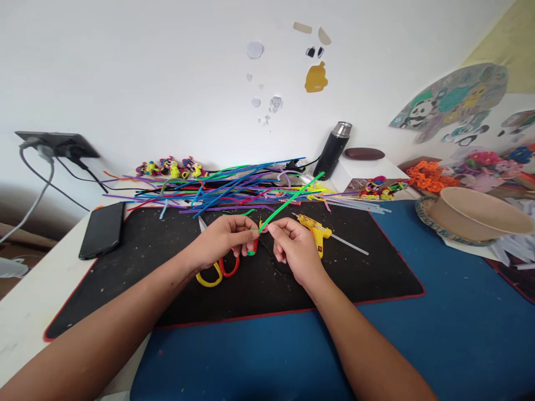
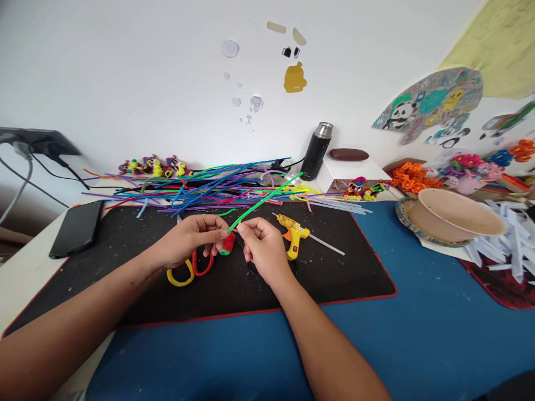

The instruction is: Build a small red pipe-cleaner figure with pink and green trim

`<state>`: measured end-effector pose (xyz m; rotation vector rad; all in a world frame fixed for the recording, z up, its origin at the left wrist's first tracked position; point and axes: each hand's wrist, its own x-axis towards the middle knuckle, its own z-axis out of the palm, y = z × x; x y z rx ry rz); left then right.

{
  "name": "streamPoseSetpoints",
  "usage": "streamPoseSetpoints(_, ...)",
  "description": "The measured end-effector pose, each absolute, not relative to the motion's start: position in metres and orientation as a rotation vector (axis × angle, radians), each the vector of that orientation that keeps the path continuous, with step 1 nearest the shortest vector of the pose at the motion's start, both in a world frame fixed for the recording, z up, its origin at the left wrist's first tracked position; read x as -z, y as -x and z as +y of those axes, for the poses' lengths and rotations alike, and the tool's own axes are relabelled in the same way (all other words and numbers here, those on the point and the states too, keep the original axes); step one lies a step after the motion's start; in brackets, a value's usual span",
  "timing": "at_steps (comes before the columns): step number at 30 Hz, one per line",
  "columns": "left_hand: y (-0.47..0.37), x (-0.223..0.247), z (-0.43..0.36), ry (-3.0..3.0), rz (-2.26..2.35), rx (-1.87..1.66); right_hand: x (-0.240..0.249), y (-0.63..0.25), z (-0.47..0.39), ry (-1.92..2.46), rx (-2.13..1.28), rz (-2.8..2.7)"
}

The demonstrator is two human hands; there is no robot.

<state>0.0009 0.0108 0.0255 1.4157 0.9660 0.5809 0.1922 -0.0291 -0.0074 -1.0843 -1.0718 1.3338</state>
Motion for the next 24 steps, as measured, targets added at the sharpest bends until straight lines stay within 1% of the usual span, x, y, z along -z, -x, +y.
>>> streamPoseSetpoints(5, 0.009, -0.034, 0.018, -1.489, 1.032, -0.52, 0.005, -0.194, -0.031, 1.152, -1.091, -1.229)
streamPoseSetpoints(11, 0.021, -0.043, 0.021, -1.624, 1.033, -0.306, 0.013, -0.192, -0.037, 1.221, -0.707, -1.601)
streamPoseSetpoints(15, 0.023, -0.044, 0.021, -1.67, 1.022, -0.234, 0.014, -0.191, -0.038, 1.224, -0.623, -1.71)
streamPoseSetpoints(24, 0.02, -0.047, 0.02, -1.672, 1.013, -0.223, 0.015, -0.189, -0.039, 1.239, -0.512, -1.808)
